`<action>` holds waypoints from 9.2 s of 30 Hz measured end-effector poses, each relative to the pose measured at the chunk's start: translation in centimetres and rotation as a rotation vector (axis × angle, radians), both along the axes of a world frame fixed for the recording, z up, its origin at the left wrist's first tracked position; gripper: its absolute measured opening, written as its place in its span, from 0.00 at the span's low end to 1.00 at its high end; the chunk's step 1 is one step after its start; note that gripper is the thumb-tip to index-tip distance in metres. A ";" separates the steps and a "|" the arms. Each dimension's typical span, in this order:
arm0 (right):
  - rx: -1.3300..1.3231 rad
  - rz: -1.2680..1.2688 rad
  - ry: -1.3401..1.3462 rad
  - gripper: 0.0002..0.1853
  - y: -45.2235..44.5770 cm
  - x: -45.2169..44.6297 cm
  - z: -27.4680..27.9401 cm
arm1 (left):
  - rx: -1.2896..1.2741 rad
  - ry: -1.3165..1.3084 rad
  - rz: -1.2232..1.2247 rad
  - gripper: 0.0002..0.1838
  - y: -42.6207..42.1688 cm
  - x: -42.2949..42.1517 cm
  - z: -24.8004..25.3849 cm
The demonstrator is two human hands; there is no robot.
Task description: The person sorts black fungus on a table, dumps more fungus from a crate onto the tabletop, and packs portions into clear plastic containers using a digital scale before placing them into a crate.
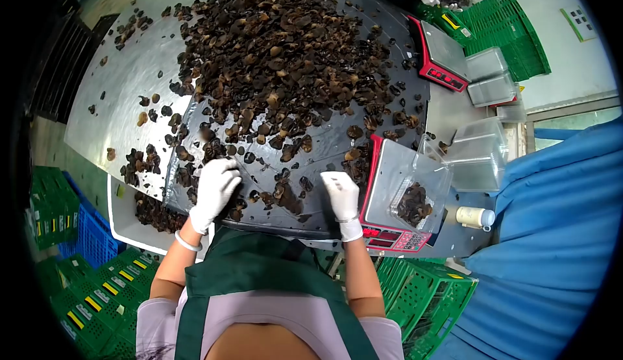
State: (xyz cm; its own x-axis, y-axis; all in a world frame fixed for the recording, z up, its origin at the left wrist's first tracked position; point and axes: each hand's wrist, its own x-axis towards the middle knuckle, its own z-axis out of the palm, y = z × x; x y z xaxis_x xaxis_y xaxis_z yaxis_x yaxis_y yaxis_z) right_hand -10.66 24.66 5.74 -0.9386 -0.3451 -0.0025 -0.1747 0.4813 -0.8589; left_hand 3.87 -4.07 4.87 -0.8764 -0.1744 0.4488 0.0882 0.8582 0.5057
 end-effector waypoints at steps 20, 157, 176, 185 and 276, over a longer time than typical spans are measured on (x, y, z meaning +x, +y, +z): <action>0.010 0.129 -0.131 0.15 1.4 3.4 -2.4 | 0.042 -0.015 -0.143 0.14 3.5 -1.1 -2.4; -0.079 0.447 -0.464 0.14 -18.7 6.0 -2.4 | -0.208 -0.183 -0.192 0.12 -1.7 10.3 -4.9; -0.519 0.319 -1.091 0.16 -17.2 6.1 -2.8 | 0.009 0.026 0.233 0.19 -3.6 10.0 -2.8; -0.860 0.233 -1.018 0.16 -13.5 5.7 -1.1 | 0.082 -0.022 0.223 0.14 -2.7 5.5 -2.1; 0.421 0.424 0.331 0.29 -9.2 6.3 -1.2 | 0.366 0.115 0.878 0.21 -15.5 15.7 -5.8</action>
State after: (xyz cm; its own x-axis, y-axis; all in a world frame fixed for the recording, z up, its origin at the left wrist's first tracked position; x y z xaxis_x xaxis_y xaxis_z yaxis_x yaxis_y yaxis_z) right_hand -4.37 15.43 4.52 -0.6967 -0.7158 0.0470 -0.6433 0.5945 -0.4825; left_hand 19.62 -19.61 -0.95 -0.3205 -0.8946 0.3115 -0.4455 0.4326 0.7838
